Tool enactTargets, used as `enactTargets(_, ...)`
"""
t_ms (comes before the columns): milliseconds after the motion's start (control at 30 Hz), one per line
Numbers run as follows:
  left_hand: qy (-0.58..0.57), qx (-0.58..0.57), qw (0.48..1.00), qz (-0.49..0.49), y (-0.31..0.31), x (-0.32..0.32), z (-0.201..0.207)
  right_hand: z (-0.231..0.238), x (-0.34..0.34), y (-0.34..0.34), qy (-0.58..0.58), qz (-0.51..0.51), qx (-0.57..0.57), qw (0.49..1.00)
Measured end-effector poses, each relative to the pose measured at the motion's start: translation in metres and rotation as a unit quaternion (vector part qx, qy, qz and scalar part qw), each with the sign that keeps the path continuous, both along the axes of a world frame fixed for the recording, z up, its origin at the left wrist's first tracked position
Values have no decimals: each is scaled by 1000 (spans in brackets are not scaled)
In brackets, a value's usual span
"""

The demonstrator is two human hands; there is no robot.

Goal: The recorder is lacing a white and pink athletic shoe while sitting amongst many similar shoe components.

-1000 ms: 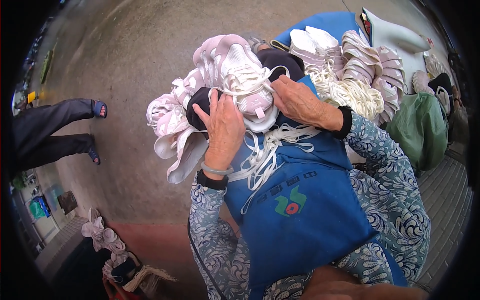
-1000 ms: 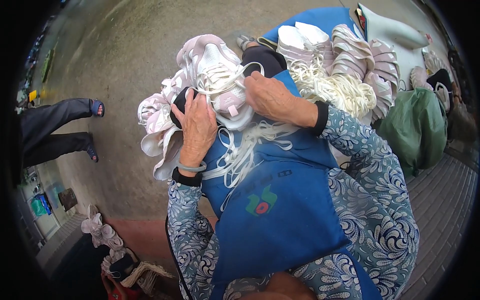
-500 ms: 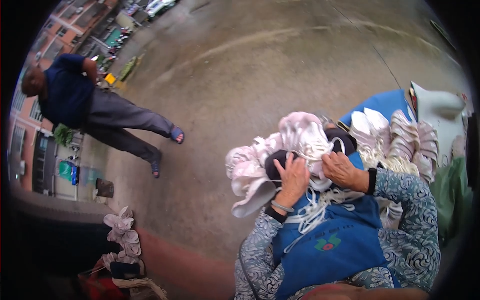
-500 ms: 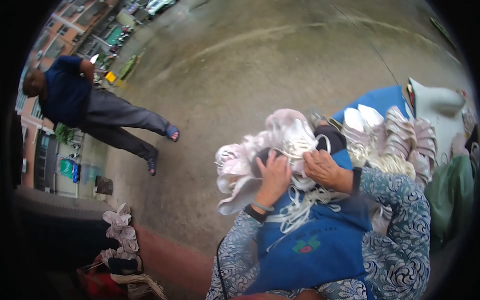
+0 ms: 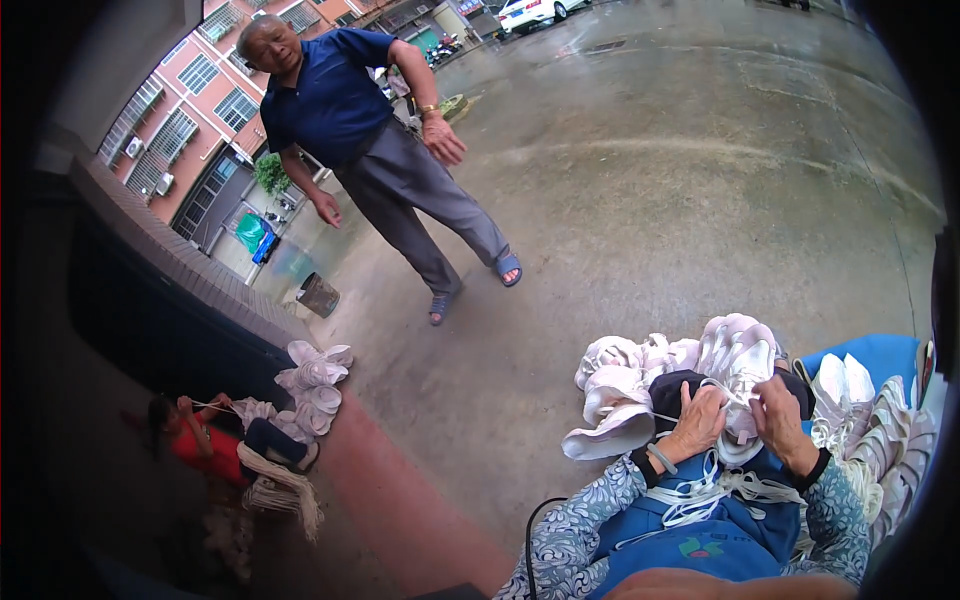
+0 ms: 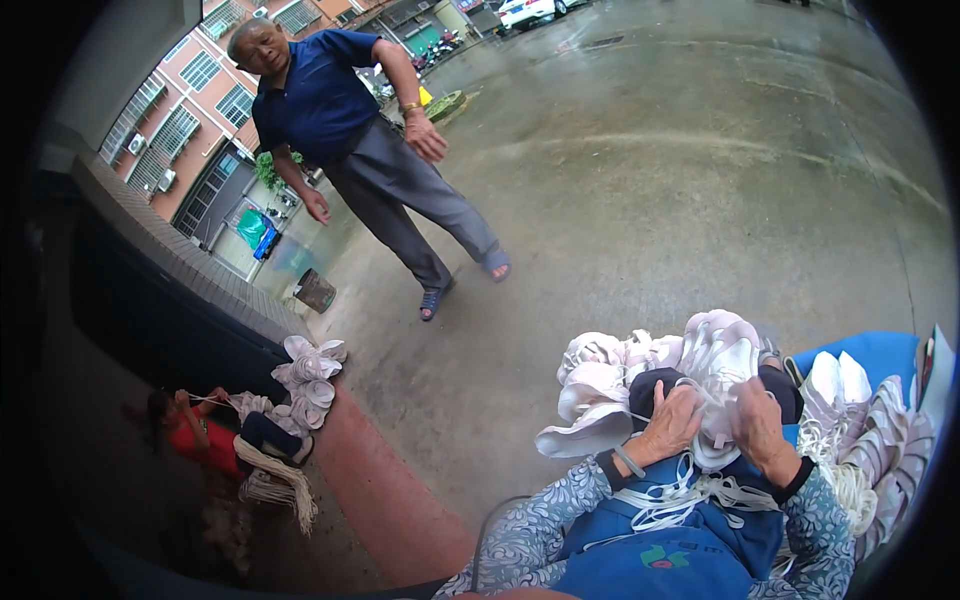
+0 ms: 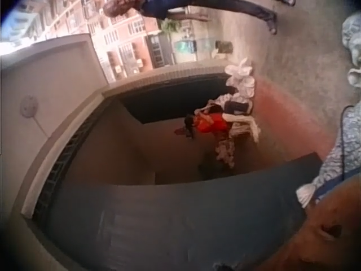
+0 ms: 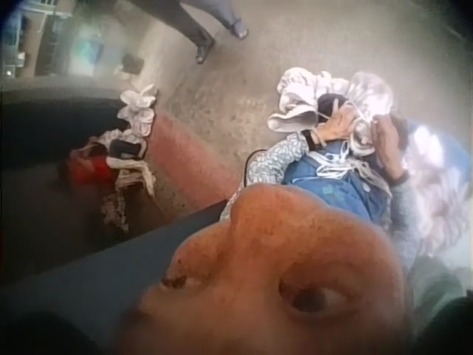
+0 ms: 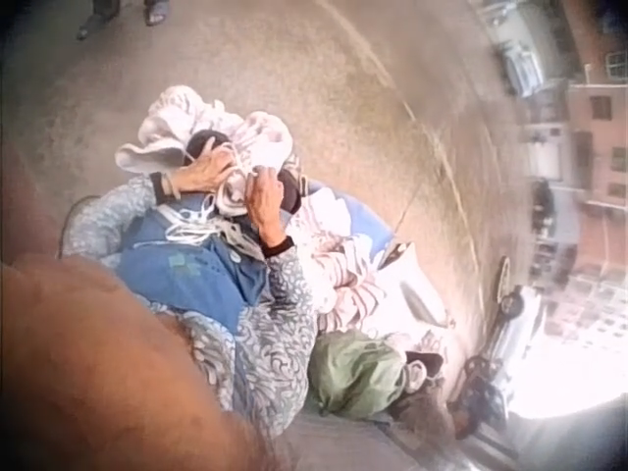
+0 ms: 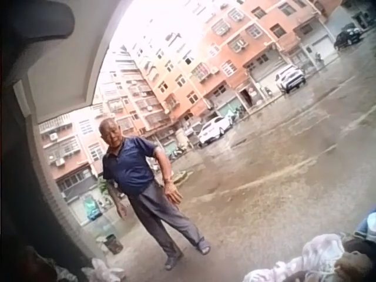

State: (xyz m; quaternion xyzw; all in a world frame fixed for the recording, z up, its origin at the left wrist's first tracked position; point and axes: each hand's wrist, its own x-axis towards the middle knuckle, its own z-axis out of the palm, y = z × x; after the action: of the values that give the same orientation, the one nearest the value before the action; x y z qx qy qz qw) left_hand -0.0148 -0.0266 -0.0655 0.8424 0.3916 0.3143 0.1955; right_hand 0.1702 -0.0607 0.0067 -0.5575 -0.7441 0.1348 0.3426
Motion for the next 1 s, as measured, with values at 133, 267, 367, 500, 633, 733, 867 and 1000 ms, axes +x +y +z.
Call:
enactTargets(133,6,-39,999,-8,5,4,-2,-20,-10,-17,-162,68,-94,980)
enactTargets(267,12,-71,997,-10,5,2,-2,-21,-19,-10,-158,35,-73,984)
enactTargets(367,22,-88,996,-16,5,2,0,-29,-20,-3,-207,41,-73,975)
enactTargets(500,8,-63,998,-18,2,3,3,-37,-24,0,-243,47,-10,969)
enactTargets(633,-9,-54,998,-17,0,10,18,-32,-20,-1,-238,62,-22,969)
enactTargets(733,-14,-63,997,-31,4,9,29,-3,-11,-10,-202,65,-51,976)
enactTargets(867,-7,-66,997,-35,7,9,40,8,13,-4,-141,-14,-4,990)
enactTargets(1000,1,-117,991,-61,11,16,38,-17,34,17,-151,-45,-39,987)
